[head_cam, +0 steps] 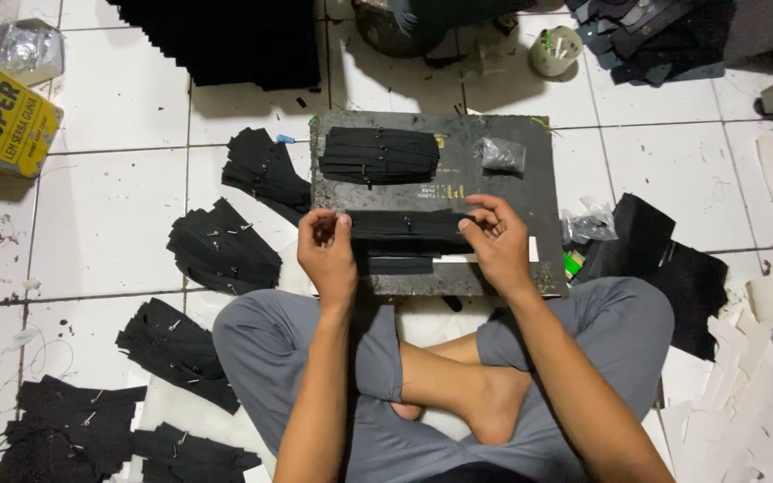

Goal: The person sits cross-legged on the floor and attaches small metal clips to the ends of black elastic bands by hand, folding the band ends and pressing the clips closed, placing finished bands on the board and picking up new bands one at a time.

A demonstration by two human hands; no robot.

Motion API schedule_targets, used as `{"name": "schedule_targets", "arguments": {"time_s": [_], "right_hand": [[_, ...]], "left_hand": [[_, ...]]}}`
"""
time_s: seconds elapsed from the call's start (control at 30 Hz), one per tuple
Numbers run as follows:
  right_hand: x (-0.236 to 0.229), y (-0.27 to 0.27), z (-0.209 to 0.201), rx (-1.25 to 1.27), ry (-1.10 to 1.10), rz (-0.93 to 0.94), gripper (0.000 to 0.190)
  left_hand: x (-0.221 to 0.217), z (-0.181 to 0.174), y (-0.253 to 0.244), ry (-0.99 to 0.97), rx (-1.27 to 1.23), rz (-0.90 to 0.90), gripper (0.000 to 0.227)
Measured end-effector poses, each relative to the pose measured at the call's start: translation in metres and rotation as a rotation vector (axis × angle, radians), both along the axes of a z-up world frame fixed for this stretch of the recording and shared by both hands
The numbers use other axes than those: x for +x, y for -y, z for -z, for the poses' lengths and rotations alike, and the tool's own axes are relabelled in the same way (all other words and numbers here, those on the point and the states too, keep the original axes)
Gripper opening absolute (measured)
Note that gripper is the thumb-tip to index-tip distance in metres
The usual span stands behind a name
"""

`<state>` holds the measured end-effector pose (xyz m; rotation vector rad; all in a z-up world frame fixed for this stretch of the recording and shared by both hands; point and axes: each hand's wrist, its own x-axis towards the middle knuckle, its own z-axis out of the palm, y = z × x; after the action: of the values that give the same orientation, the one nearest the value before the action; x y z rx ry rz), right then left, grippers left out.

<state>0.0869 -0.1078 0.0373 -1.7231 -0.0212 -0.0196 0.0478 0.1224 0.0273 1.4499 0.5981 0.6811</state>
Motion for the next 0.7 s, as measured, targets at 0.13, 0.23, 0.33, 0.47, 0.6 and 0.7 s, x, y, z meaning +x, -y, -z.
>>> {"name": "schedule_targets", "arguments": {"time_s": [0.13,0.23,0.33,0.47,0.6,0.7], "right_hand": [[0.033,-0.013,0.007,0.012,0.019,-0.016,0.037],[0.063,-0.024,0.002,-0.038,0.080,-0.012,0.038],[0.095,-0.038,-0.001,0.003,0.078,-0.040,0.038],[0.111,-0.037,-0.001,-0.553,0.290,-0.023,0.042],[0.100,-0.009,0.028,-0.587,0.428,-0.020,0.034],[0.056,0.010,0.004,-0.578,0.432,-0.117,0.024]], "left_hand": [[0.031,-0.002,-0.019,0.000,0.050,0.007,0.017],[0.057,-0.003,-0.032,0.026,0.126,0.010,0.016],[0.085,0.007,-0.050,-0.007,0.221,0.005,0.017],[0.088,0.026,-0.072,-0.093,0.399,0.082,0.028],[0.060,0.005,-0.075,-0.087,0.516,0.048,0.020],[0.039,-0.023,-0.068,-0.077,0.523,0.058,0.006]]}}
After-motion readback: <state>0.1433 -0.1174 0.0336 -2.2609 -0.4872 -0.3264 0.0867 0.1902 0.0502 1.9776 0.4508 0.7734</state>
